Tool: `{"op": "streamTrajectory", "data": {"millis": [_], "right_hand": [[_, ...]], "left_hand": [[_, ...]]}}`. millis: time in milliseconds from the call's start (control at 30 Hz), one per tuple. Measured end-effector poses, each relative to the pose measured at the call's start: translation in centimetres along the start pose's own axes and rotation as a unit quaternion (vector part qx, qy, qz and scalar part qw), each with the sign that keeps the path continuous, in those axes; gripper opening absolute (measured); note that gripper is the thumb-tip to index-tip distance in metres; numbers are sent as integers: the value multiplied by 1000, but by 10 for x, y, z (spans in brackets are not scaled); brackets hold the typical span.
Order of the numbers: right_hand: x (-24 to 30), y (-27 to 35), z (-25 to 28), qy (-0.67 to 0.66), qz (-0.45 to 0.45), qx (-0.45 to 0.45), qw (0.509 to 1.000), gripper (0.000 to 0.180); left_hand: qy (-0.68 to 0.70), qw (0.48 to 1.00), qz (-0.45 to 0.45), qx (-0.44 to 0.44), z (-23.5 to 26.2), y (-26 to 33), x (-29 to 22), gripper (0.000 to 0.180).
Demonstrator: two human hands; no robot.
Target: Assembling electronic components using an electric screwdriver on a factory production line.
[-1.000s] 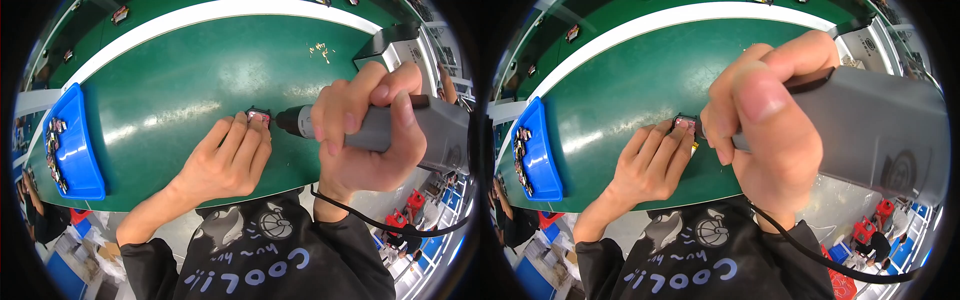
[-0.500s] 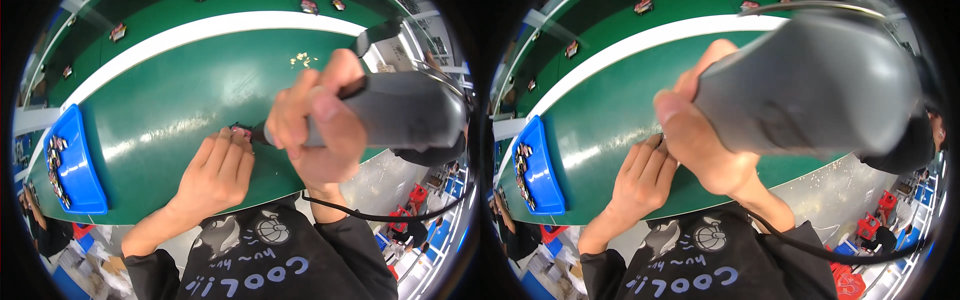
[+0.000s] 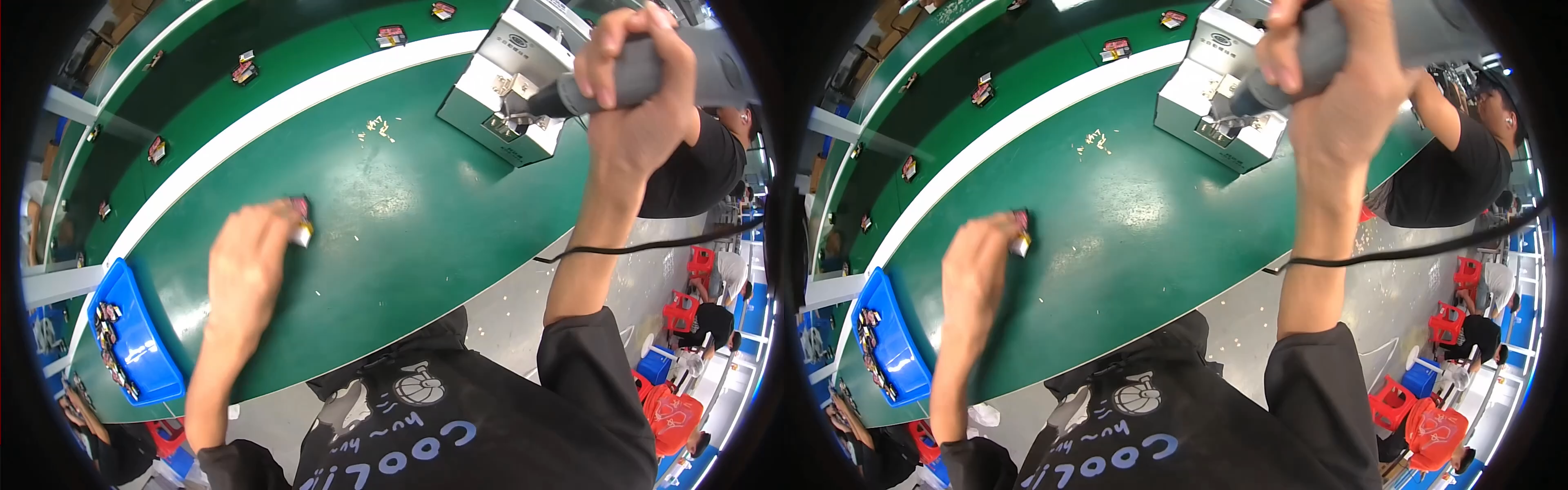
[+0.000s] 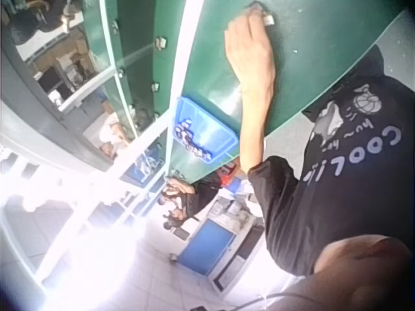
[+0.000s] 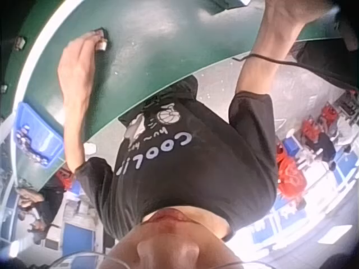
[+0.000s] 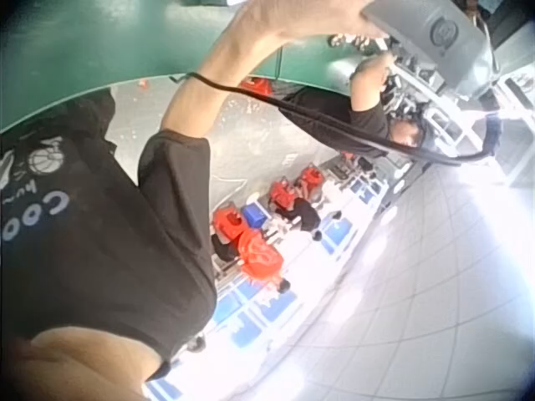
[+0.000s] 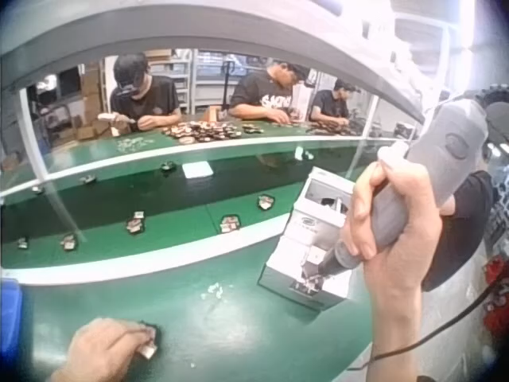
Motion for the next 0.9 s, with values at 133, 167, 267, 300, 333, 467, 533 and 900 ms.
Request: {"op": "streamTrajectory", "data": {"millis": [133, 167, 267, 300, 333, 467, 533, 900], "right_hand": [[-43, 4, 7, -44, -49, -101, 993, 24], [-37, 1, 0, -41, -60, -100, 992, 24], [-36, -1, -2, -33, -73, -107, 991, 25], [-43, -2, -7, -35, -79, -101, 991, 25], [-40, 4, -9, -34, -72, -98, 992, 25], [-11, 21, -12, -16, -37, -85, 996, 28], [-2, 24, -3, 15, -29, -144, 989, 29], [-16, 8, -22, -17, -27, -116, 993, 21]], "left_hand": [[107, 991, 22, -83, 5, -61, 64, 17], [101, 989, 2, -108, 7, -77, 83, 18], [93, 982, 86, -138, -3, -117, 138, 35], [4, 982, 117, -146, -10, -113, 168, 37], [-76, 976, 139, -152, -22, -114, 188, 39], [-70, 985, 153, -42, -55, -146, 192, 37], [-3, 991, 115, -66, -54, -146, 189, 38], [95, 983, 133, -82, -28, -107, 186, 33]]}}
Point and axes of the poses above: each hand's wrist, its own y-axis away from the middle knuckle, its own z-axis out of the back of the hand, x = y × z, the point moved 9 cm from there along -y, towards the middle knuckle, and after that the axes turned 10 degrees about x, right-handed, at the moved point
